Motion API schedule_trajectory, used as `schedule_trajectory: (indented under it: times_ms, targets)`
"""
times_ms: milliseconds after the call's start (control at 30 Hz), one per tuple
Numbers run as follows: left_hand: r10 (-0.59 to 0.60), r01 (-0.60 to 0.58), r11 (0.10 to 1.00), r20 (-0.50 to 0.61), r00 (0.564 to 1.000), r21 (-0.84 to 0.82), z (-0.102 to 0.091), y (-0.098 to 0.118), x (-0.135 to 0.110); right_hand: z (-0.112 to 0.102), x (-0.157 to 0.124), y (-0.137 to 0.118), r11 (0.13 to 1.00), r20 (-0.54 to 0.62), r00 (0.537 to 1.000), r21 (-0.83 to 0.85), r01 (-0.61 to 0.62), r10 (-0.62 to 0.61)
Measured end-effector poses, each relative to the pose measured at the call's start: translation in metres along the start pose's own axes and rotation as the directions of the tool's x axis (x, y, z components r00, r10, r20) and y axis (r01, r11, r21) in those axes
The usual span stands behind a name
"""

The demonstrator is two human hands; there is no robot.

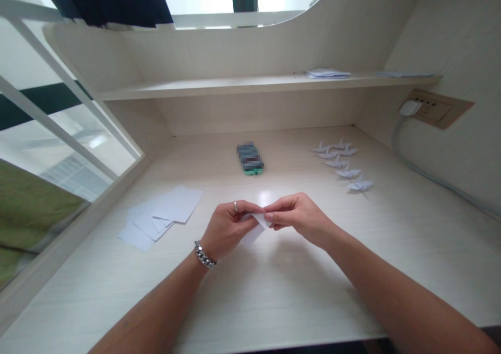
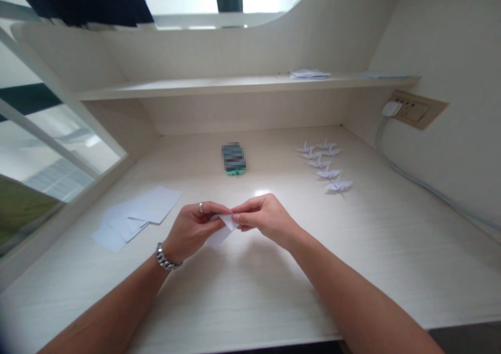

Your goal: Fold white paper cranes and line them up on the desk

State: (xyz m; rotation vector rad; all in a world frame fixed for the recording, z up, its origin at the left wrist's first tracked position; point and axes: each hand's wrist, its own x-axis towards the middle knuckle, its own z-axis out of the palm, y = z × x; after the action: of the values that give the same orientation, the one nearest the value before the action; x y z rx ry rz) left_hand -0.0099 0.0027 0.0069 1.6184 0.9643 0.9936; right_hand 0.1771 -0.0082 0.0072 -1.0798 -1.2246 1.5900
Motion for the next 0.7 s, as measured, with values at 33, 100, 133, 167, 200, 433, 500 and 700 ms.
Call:
schedule_trajectory:
  times_ms: [33, 100, 133, 167, 200, 433, 500, 700]
  targets:
    - [-0.002, 0.002, 1.000, -0.001, 1.000, 0.007, 0.0000, 0.0000, 0.0000, -0.0003, -0.0001, 0.0004, 1.000, 0.008, 1.000, 0.000, 0.001, -0.001]
    - [0.003, -0.003, 0.999, -0.006, 1.000, 0.043, -0.0007, -0.0008, 0.0002, -0.0009, -0.0004, 0.0007, 1.000, 0.013, 1.000, -0.005, 0.003, -0.003]
    - [0.009, -0.009, 0.997, -0.010, 1.000, 0.071, -0.0012, -0.0015, 0.0004, -0.0011, -0.0006, 0.0007, 1.000, 0.012, 1.000, -0.011, 0.003, -0.003]
    - [0.017, -0.016, 0.995, -0.015, 1.000, 0.100, -0.0017, -0.0022, 0.0006, -0.0012, -0.0007, 0.0006, 1.000, 0.009, 1.000, -0.016, 0.002, -0.002]
    - [0.025, -0.022, 0.992, -0.018, 1.000, 0.123, -0.0022, -0.0030, 0.0007, -0.0013, -0.0007, 0.0006, 1.000, 0.005, 1.000, -0.019, 0.001, -0.001]
    - [0.081, -0.066, 0.976, -0.064, 0.995, 0.207, -0.0008, -0.0034, -0.0003, -0.0003, -0.0002, 0.0022, 1.000, -0.005, 1.000, -0.020, -0.015, 0.015]
    - [0.113, -0.094, 0.967, -0.068, 0.991, 0.237, -0.0004, -0.0032, -0.0011, -0.0001, -0.0008, 0.0026, 0.999, 0.000, 1.000, -0.033, -0.014, 0.014]
    - [0.061, -0.055, 0.985, -0.028, 0.998, 0.164, -0.0037, -0.0044, -0.0010, 0.0005, -0.0014, 0.0024, 1.000, -0.014, 1.000, -0.009, -0.009, 0.009]
